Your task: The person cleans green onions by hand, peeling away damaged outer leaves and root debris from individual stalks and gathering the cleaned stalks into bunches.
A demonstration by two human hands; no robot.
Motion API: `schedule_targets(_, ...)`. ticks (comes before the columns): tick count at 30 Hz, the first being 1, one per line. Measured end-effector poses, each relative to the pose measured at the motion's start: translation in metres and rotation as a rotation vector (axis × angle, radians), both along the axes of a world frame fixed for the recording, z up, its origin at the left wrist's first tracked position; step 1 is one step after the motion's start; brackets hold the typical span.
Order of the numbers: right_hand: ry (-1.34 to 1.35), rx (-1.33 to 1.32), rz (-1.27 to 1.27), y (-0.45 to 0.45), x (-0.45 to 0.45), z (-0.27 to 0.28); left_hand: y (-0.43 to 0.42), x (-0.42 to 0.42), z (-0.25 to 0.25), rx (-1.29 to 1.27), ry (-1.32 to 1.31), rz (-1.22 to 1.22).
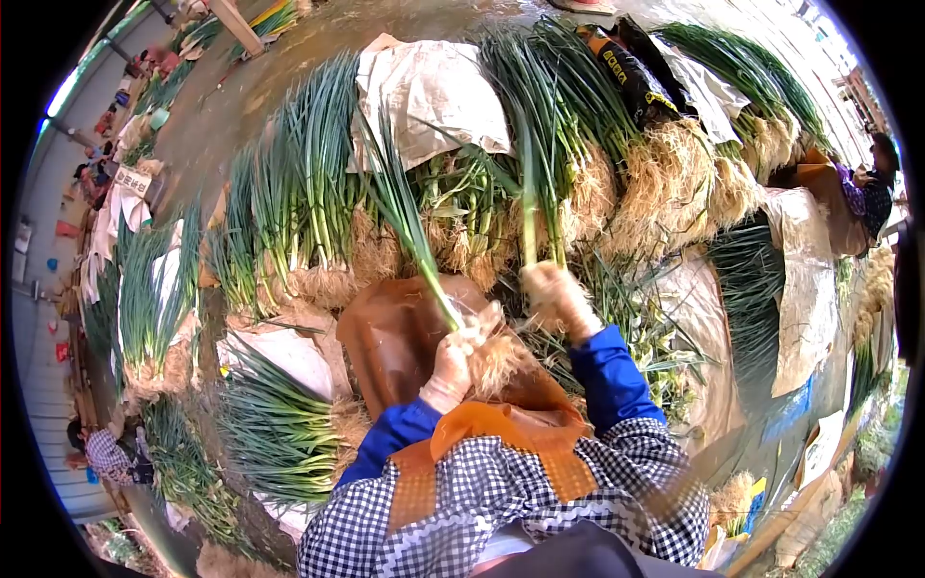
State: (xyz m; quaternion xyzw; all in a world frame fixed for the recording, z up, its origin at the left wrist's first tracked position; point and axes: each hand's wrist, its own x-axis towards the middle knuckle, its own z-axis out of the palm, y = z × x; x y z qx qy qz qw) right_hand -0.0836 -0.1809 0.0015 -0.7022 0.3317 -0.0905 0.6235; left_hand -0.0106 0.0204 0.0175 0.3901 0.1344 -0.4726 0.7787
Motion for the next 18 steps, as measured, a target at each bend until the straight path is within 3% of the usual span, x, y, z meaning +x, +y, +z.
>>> schedule_targets(1,0.008,-0.147,0.189,0.021,-0.002,0.036,-0.011,-0.003,-0.005,-0.004,0.074,-0.004)
schedule_targets(2,-0.057,-0.710,0.344,0.025,0.001,0.035,-0.020,0.002,-0.004,-0.039,0.114,-0.083)
schedule_targets(3,0.164,-0.667,0.132,0.016,0.006,0.038,-0.023,-0.007,-0.001,-0.018,0.237,-0.150)
schedule_targets(4,0.381,-0.617,-0.079,0.001,0.014,0.046,-0.029,-0.009,-0.001,-0.152,0.295,-0.292)
schedule_targets(5,0.644,-0.800,-0.133,-0.024,0.017,0.046,-0.034,-0.012,0.006,-0.197,0.247,-0.297)
schedule_targets(6,0.476,-0.914,-0.246,-0.040,0.009,0.017,-0.037,-0.015,0.013,-0.238,0.201,-0.299)
schedule_targets(7,0.488,-0.914,-0.144,-0.047,0.008,0.009,-0.039,-0.016,0.011,-0.161,0.224,-0.264)
schedule_targets(8,0.497,-0.913,-0.046,-0.053,0.011,0.002,-0.044,-0.018,-0.005,-0.042,0.067,-0.239)
schedule_targets(10,0.399,-0.801,-0.090,-0.050,0.022,-0.014,-0.052,-0.017,-0.035,-0.180,0.120,-0.278)
schedule_targets(11,0.339,-0.573,-0.154,-0.048,0.023,-0.014,-0.057,-0.021,-0.046,-0.177,0.156,-0.231)
schedule_targets(12,-0.086,-0.155,-0.291,-0.037,0.019,-0.017,-0.062,-0.019,-0.058,-0.192,0.069,-0.234)
schedule_targets(14,-0.239,0.406,-0.195,-0.024,0.006,0.003,-0.073,-0.024,-0.015,-0.131,0.274,-0.253)
schedule_targets(15,-0.333,0.318,-0.277,-0.019,0.011,-0.020,-0.075,-0.027,-0.047,-0.272,0.262,-0.298)
schedule_targets(18,-0.256,0.279,-0.442,-0.003,0.003,-0.006,-0.078,-0.034,-0.038,-0.219,0.202,-0.321)
